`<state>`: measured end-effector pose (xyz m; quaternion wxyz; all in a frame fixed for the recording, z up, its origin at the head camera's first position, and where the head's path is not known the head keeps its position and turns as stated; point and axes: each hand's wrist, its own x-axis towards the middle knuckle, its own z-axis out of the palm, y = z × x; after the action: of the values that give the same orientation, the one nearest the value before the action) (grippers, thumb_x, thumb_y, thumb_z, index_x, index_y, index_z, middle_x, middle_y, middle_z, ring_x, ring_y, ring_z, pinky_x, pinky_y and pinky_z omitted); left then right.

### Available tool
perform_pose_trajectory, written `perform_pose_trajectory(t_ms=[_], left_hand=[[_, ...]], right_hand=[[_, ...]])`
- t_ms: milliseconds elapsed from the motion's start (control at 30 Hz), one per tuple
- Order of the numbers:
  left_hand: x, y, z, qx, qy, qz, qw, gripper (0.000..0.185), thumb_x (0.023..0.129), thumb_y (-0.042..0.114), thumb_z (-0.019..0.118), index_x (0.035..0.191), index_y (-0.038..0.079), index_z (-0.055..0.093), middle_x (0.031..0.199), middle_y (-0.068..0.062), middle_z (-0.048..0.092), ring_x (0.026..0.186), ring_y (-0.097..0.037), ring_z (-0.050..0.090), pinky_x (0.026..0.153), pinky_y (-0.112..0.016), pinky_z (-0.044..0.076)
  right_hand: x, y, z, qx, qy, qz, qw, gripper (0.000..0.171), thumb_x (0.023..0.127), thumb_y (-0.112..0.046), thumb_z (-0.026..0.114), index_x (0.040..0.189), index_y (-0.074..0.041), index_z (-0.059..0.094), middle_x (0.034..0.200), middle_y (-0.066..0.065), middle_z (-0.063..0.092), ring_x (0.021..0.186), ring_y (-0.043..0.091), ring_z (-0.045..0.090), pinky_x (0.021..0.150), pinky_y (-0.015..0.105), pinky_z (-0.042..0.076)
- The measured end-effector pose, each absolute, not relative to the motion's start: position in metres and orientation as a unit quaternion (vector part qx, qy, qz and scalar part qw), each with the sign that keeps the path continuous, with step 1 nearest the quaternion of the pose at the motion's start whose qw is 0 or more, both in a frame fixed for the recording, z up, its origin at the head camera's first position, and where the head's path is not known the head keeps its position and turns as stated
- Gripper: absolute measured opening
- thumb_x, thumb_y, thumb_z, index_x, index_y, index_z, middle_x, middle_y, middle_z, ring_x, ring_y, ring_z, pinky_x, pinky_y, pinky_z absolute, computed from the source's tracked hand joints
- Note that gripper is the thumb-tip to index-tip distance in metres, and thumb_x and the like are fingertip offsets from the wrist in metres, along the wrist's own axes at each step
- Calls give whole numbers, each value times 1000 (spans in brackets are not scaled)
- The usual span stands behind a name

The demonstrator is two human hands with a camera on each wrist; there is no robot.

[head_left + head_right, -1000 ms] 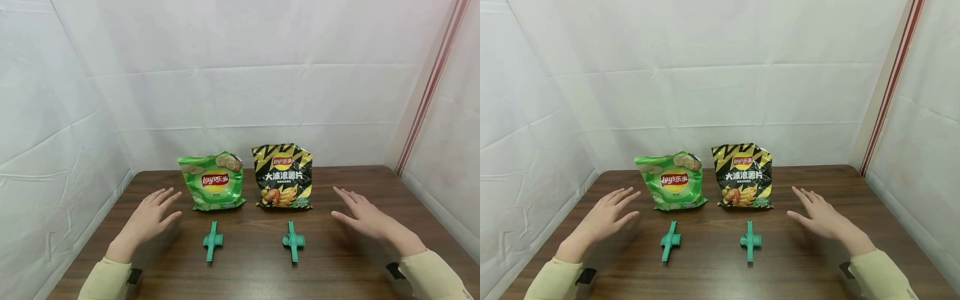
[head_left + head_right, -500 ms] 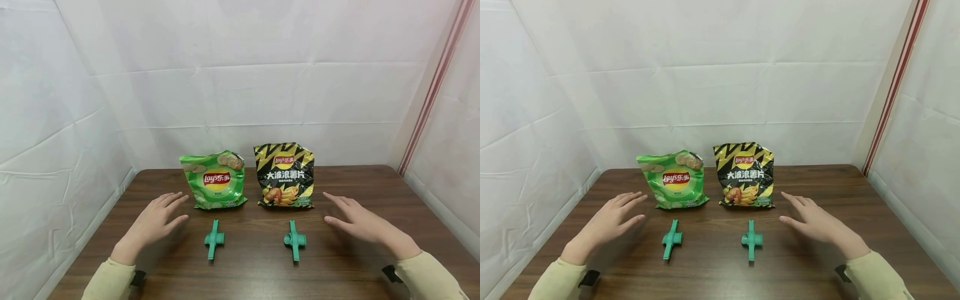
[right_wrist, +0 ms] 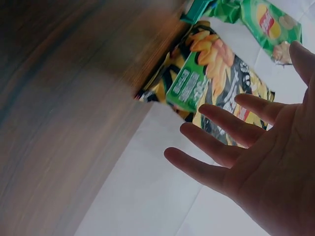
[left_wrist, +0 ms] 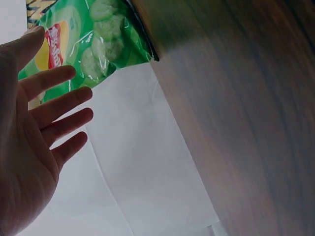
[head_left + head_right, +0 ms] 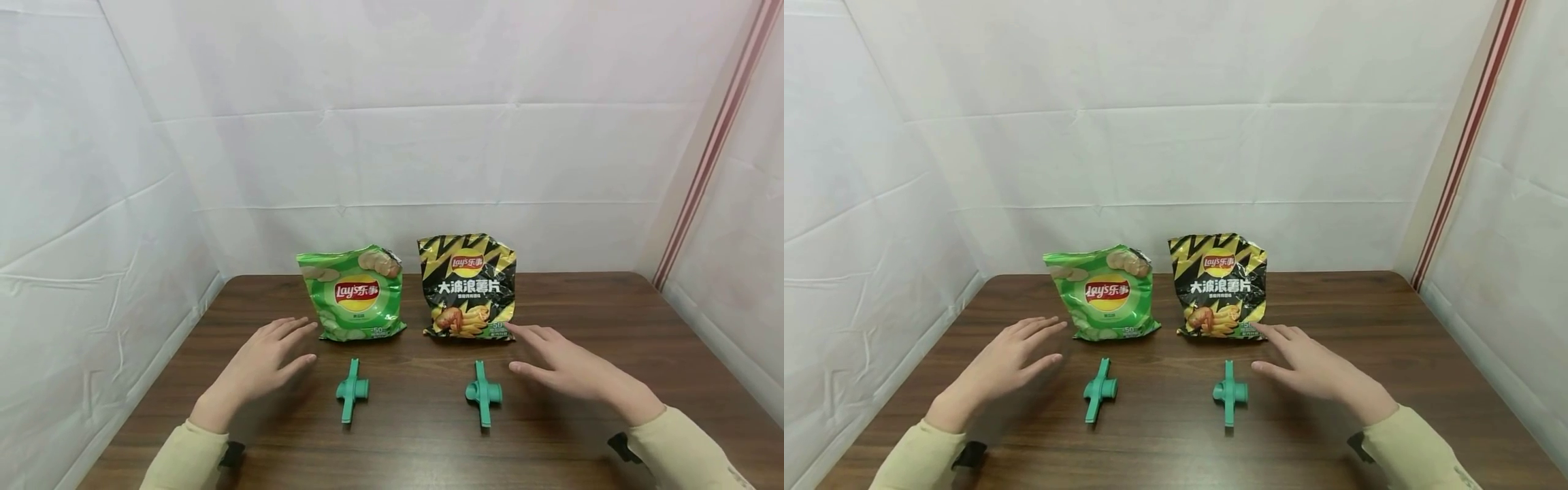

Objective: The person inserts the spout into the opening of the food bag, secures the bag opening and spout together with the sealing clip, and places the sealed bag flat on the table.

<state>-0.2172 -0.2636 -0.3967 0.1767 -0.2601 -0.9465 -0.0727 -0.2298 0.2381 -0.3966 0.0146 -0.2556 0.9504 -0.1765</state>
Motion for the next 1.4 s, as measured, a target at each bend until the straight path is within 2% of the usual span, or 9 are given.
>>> perform_pose_trajectory(t_ms=[200, 400, 667, 867, 1400], left_hand=[[-218, -260, -397, -272, -942, -76, 183, 52, 90, 43, 61, 133, 14, 55, 133, -9, 57, 124, -32, 50, 101, -51, 39], [-220, -258, -397, -274, -942, -75, 179, 52, 90, 43, 61, 134, 14, 55, 133, -10, 57, 124, -33, 50, 101, -52, 38], [-222, -254, -398, -278, -942, -71, 173, 53, 91, 44, 60, 134, 14, 55, 133, -9, 56, 124, -32, 50, 102, -50, 38], [-224, -253, -399, -278, -943, -70, 167, 53, 91, 44, 60, 134, 14, 55, 133, -11, 56, 124, -32, 50, 103, -50, 38], [-225, -250, -400, -282, -944, -68, 160, 54, 92, 46, 57, 134, 13, 54, 133, -12, 56, 124, -33, 50, 101, -52, 39]], right_hand=[[-231, 222, -392, -264, 948, -175, 38, 75, 88, -69, 40, 150, -28, 27, 145, 10, 39, 133, 31, 39, 99, 55, 40], [-231, 207, -387, -288, 939, -179, 54, 73, 90, -65, 43, 150, -27, 28, 144, 13, 39, 132, 32, 40, 99, 55, 40], [-234, 189, -383, -310, 932, -173, 78, 72, 90, -66, 43, 149, -28, 28, 148, 3, 37, 137, 26, 34, 103, 50, 38], [-240, 176, -383, -341, 921, -167, 84, 73, 89, -66, 43, 149, -27, 30, 147, -3, 38, 136, 22, 35, 105, 47, 37], [-250, 144, -377, -390, 903, -139, 115, 75, 89, -68, 41, 151, -29, 23, 149, 5, 36, 137, 24, 35, 106, 46, 36]])
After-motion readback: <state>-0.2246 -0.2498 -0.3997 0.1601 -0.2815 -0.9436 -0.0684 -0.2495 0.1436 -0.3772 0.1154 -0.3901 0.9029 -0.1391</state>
